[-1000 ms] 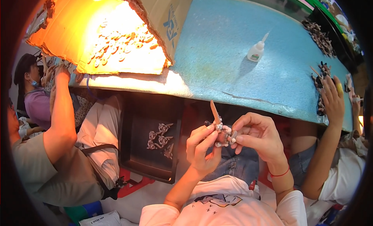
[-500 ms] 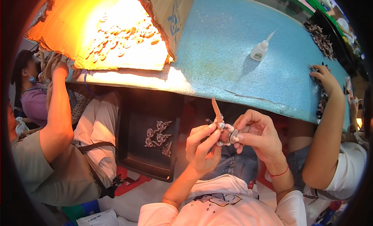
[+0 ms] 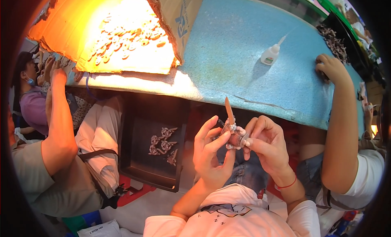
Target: The person assembles toy figurines by fitting components together by hand and applying glue onto the pieces using a squeeze bottle.
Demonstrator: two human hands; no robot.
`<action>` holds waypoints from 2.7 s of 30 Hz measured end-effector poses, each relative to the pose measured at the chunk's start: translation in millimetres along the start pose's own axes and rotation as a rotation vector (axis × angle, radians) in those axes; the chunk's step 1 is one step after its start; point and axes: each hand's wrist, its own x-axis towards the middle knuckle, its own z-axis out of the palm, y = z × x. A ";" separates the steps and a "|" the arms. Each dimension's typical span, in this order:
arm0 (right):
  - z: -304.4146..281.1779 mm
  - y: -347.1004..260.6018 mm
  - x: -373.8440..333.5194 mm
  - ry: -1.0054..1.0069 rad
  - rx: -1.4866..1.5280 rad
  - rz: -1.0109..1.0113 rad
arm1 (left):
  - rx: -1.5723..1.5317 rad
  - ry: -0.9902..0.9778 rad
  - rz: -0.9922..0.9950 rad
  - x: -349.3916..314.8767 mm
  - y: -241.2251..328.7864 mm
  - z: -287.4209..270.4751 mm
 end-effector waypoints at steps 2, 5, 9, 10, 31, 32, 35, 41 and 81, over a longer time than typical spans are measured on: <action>0.4 0.0 -0.8 0.006 -0.007 -0.011 | -0.071 -0.037 -0.089 0.7 3.9 -0.3; 1.5 0.6 -0.8 0.002 -0.018 -0.035 | -0.191 -0.043 -0.118 6.9 13.3 -2.7; 2.0 1.9 -1.9 0.015 -0.027 -0.066 | -0.226 -0.044 -0.136 8.5 16.6 -1.6; 3.0 1.9 -2.2 0.011 -0.030 -0.063 | -0.205 -0.039 -0.139 8.4 17.1 -1.1; 11.4 7.5 -8.0 0.082 -0.102 -0.162 | -0.181 0.046 -0.071 15.5 14.6 11.7; 11.1 8.3 -8.5 0.085 -0.094 -0.167 | -0.171 0.040 -0.057 15.8 14.2 11.8; 11.8 7.7 -9.8 0.091 -0.081 -0.171 | -0.114 0.043 -0.010 16.9 14.2 12.6; 9.8 7.9 -12.7 0.117 -0.079 -0.174 | -0.020 0.023 -0.022 17.1 18.9 11.8; -14.8 -30.3 -9.1 -0.195 -0.675 -0.160 | 0.105 -0.316 -0.009 26.4 32.9 3.6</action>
